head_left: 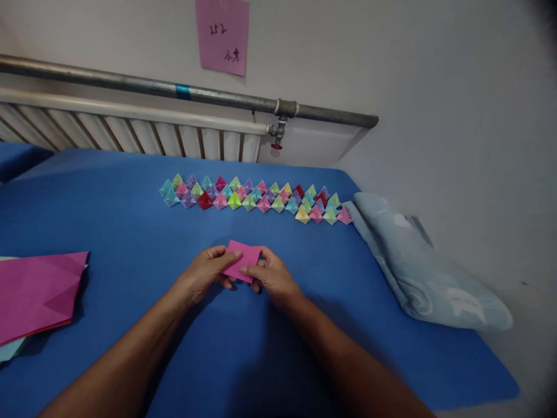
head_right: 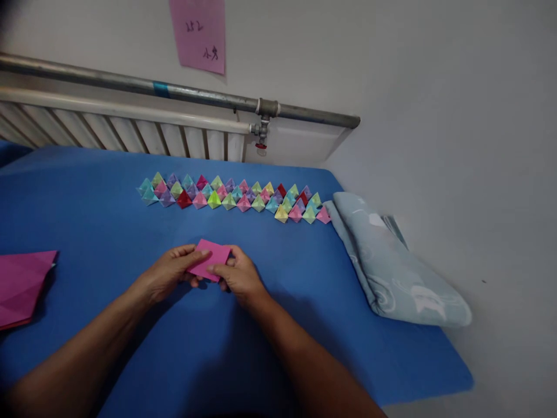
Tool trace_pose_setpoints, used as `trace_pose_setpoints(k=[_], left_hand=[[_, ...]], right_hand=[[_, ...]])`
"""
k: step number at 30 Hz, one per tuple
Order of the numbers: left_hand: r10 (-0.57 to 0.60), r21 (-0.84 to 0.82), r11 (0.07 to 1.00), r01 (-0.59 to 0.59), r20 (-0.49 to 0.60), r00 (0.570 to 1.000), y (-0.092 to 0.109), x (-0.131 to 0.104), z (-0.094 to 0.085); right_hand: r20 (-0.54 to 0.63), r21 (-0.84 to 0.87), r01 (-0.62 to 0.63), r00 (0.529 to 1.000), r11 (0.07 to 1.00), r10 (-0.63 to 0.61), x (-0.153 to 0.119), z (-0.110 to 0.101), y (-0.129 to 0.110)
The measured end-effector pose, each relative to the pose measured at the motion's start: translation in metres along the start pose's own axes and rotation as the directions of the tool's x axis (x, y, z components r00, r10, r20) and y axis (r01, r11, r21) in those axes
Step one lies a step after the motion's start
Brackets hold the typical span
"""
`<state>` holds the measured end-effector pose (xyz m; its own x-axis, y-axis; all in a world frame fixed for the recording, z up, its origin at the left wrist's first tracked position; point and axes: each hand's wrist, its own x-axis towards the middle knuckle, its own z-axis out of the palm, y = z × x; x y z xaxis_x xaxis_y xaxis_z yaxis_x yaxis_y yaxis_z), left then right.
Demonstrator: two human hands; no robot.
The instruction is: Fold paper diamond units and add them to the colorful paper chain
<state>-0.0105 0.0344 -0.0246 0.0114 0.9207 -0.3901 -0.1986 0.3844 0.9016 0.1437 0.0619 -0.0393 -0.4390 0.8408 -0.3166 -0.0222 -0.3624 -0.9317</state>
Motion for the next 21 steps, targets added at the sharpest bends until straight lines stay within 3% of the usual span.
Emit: trace_pose_setpoints(k=[6, 13, 17, 21], left_hand=[[0.037, 0.003, 0.999, -0.037, -0.015, 0.999, -0.0008, 0.0013, -0.0014], [0.103, 0.000, 0.995, -0.104, -0.113, 0.988, 0.0011, 0.0030, -0.0034], [0.136, 0.013, 0.991, -0.137, -0.244, 0.960, 0.0032, 0.0048, -0.0077], [0.127, 0.005, 0.992, -0.130, -0.247, 0.961, 0.0061, 0.0045, -0.0089]], right_hand=[[0.056, 0.027, -0.043, 0.998, 0.999, 0.041, 0.0017, -0.0021, 0.0017], [0.093, -0.032, -0.106, 0.990, 0.994, 0.109, -0.0018, -0.0025, -0.0007], [0.147, -0.007, -0.135, 0.980, 0.991, 0.135, -0.0036, 0.0001, -0.0021], [0.177, -0.037, -0.173, 0.968, 0.984, 0.177, -0.0031, -0.0021, -0.0056]])
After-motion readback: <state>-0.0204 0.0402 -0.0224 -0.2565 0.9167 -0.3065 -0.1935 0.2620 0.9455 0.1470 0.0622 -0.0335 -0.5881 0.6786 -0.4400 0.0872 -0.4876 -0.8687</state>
